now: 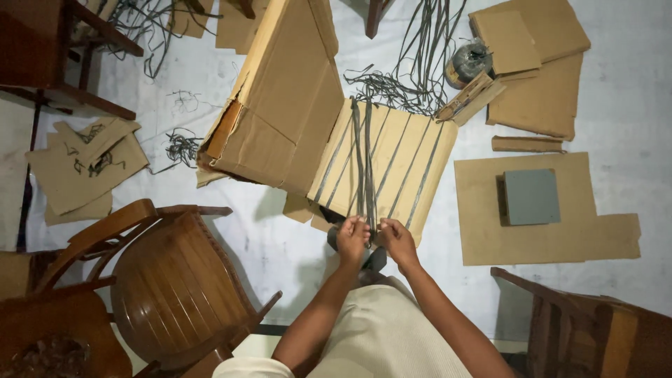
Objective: Wrapping chair components with cardboard and securing them with black plastic straps.
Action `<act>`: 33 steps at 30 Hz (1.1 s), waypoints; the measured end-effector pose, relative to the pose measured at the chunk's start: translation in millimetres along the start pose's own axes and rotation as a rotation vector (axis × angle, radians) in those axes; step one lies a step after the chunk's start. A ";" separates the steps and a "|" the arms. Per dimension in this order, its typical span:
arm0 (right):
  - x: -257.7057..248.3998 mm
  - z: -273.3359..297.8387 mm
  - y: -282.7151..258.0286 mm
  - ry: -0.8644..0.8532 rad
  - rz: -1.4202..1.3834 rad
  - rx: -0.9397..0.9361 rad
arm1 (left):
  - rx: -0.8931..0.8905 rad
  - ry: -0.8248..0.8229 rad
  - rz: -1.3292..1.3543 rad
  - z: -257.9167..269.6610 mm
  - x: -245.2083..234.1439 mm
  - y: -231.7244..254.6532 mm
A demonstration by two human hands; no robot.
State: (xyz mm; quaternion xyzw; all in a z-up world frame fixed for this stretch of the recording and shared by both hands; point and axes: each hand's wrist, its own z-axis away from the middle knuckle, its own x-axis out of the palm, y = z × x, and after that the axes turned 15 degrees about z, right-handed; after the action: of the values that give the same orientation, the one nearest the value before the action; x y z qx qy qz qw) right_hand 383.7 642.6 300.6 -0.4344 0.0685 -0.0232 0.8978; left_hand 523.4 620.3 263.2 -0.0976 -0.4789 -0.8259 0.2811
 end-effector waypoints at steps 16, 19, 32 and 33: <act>15.4 18.2 -102.4 -0.036 0.177 -0.137 | 0.244 -0.364 -0.682 84.7 -21.3 35.8; 5.5 60.2 -150.9 0.020 0.463 -0.347 | 0.495 -0.309 -0.750 113.2 14.1 108.2; 26.2 111.5 -194.7 -0.004 0.280 -0.122 | 0.487 -0.762 -0.748 55.5 -16.9 245.1; 26.7 104.4 -186.3 0.101 0.182 -0.134 | 0.466 -0.748 -0.755 51.6 -25.1 252.6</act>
State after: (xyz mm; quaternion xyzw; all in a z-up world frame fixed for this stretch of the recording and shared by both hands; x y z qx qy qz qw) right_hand 428.4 605.3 507.8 -0.4839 0.1543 0.0413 0.8604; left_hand 679.4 576.3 465.3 -0.1410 -0.7163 -0.6512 -0.2073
